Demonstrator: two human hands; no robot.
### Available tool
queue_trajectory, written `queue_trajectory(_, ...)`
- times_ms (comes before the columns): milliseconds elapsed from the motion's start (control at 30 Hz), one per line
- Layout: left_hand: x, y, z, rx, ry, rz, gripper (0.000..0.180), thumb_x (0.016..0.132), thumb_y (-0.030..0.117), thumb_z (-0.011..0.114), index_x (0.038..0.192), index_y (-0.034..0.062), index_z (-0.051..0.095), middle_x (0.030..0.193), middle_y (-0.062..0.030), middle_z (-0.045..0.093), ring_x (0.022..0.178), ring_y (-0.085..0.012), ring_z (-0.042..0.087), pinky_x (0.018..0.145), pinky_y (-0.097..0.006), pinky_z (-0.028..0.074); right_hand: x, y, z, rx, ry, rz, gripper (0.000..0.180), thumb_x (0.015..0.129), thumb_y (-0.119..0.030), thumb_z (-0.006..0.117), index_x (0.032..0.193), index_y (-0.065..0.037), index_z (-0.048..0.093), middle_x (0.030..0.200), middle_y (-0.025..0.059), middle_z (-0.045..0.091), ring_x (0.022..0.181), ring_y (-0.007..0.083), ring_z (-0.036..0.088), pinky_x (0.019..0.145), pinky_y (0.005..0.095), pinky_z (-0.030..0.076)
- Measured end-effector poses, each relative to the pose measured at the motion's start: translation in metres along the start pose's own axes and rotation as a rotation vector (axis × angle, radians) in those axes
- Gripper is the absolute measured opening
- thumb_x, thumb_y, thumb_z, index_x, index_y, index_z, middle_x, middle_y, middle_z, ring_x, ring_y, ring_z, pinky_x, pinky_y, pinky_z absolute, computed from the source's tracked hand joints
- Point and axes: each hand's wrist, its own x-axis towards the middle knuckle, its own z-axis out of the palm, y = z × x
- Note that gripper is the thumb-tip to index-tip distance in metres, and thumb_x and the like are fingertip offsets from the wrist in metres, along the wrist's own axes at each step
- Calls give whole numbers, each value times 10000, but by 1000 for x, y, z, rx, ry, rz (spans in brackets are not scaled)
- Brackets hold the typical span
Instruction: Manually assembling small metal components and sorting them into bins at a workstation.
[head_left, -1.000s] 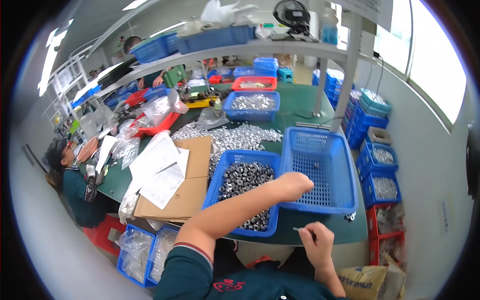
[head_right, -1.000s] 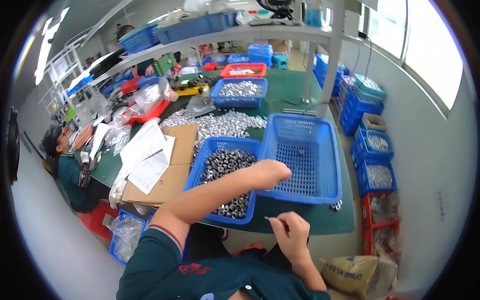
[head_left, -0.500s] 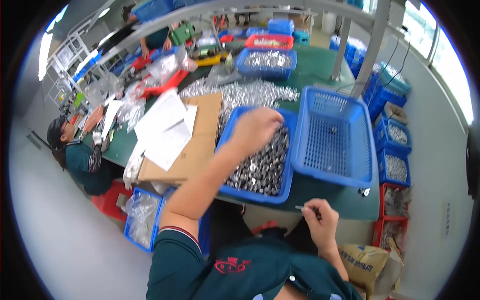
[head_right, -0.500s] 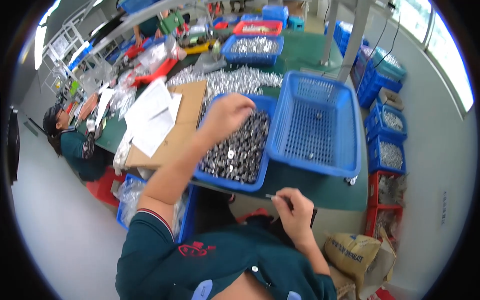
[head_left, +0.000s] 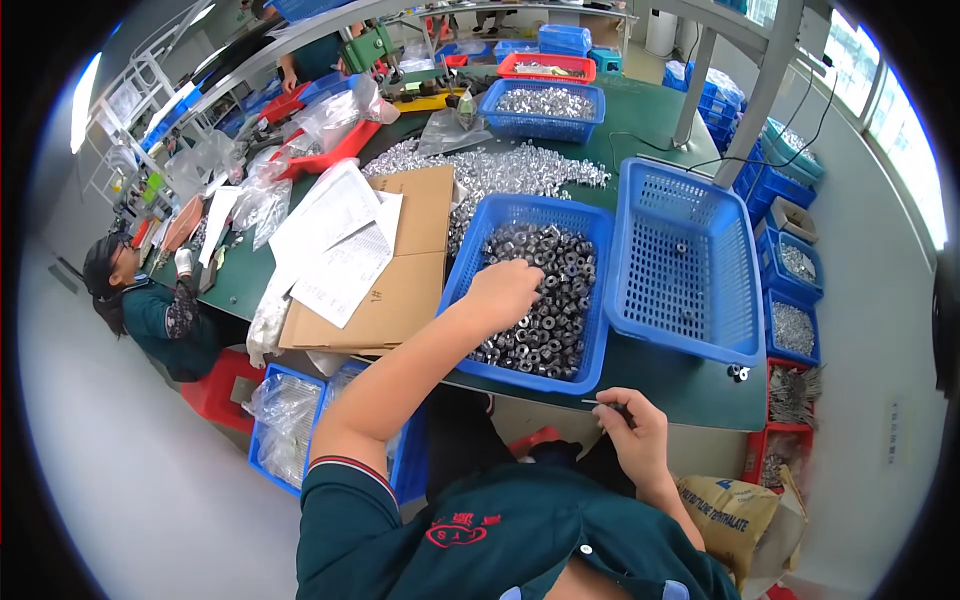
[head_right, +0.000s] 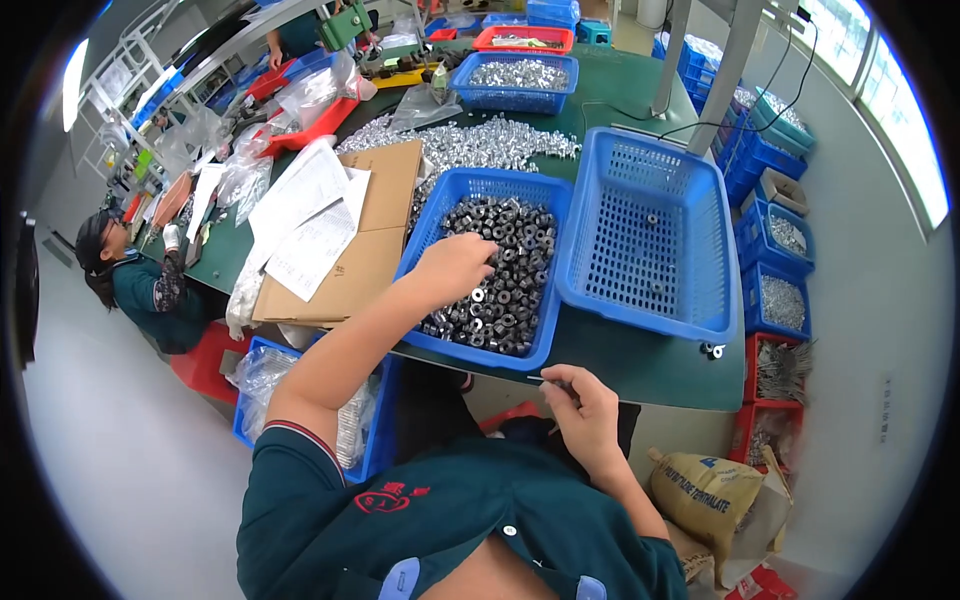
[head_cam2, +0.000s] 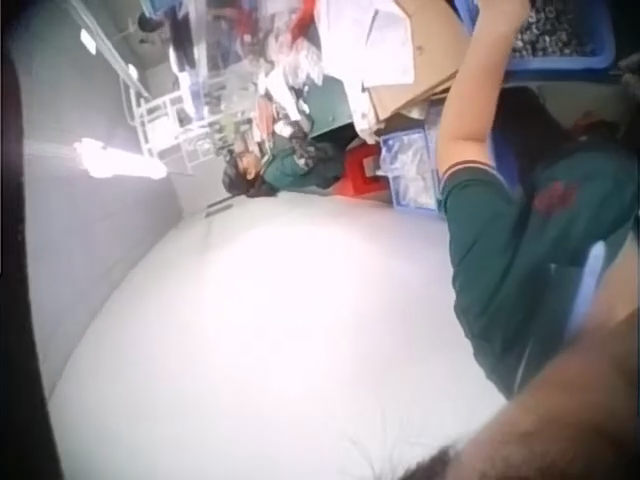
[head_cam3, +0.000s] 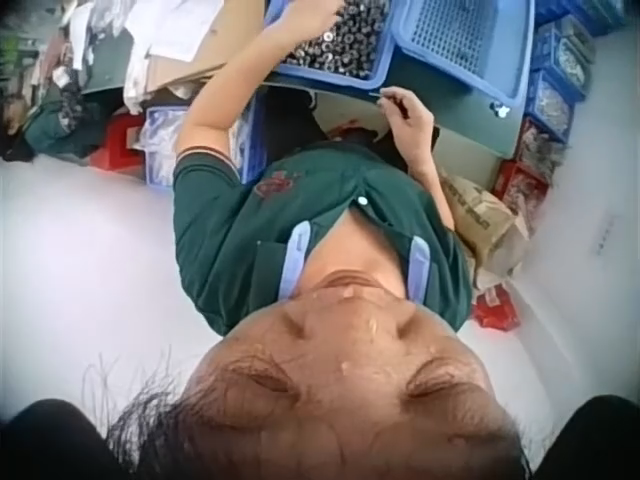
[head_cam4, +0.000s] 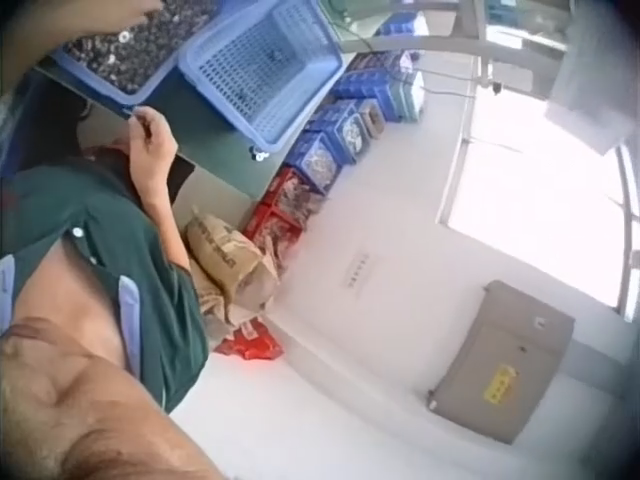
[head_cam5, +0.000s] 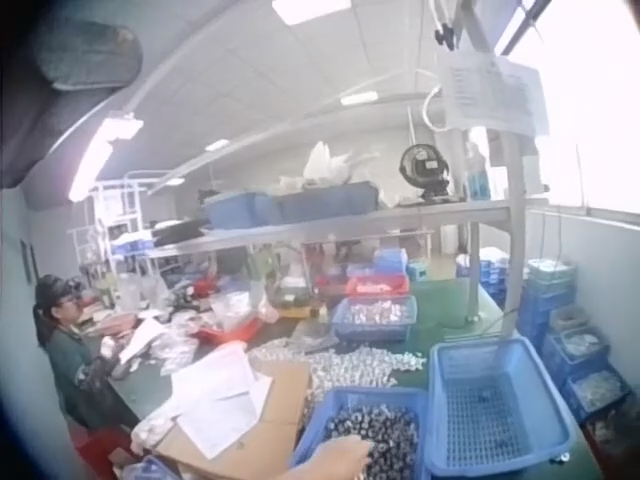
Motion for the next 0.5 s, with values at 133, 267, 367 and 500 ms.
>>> queue_trajectory(133, 12, -6, 12, 11, 30, -24, 170, 842, 189, 676, 912, 51, 604, 913, -157, 656, 902, -372, 643, 772, -489, 506, -4, -2, 0, -13, -8, 2, 160, 891, 38, 625, 1048, 22, 648, 852, 42, 686, 740, 80, 611, 690, 215, 497)
queue_trajectory(267, 13, -22, 20, -131, 53, -63, 141, 813, 135, 659, 916, 54, 606, 881, -152, 663, 878, -363, 641, 758, -473, 494, -3, -1, 0, -2, -9, 1, 160, 888, 38, 627, 1046, 22, 648, 852, 43, 687, 741, 80, 614, 685, 215, 500)
queue_trajectory(367, 9, -11, -2, -199, 62, -138, 183, 814, 131, 661, 974, 47, 628, 881, -127, 679, 870, -293, 673, 760, -419, 515, 1, 0, -2, -33, -12, -14, 167, 883, 47, 628, 1046, 19, 645, 851, 45, 687, 729, 80, 617, 674, 215, 503)
queue_trajectory(500, -18, 8, -36, -1215, 58, -171, 159, 869, 57, 670, 1017, 11, 635, 904, -75, 678, 872, -203, 713, 753, -314, 570, 9, -12, -1, -27, 50, -86, 185, 875, 51, 642, 1053, 2, 635, 827, 33, 673, 710, 71, 614, 646, 203, 498)
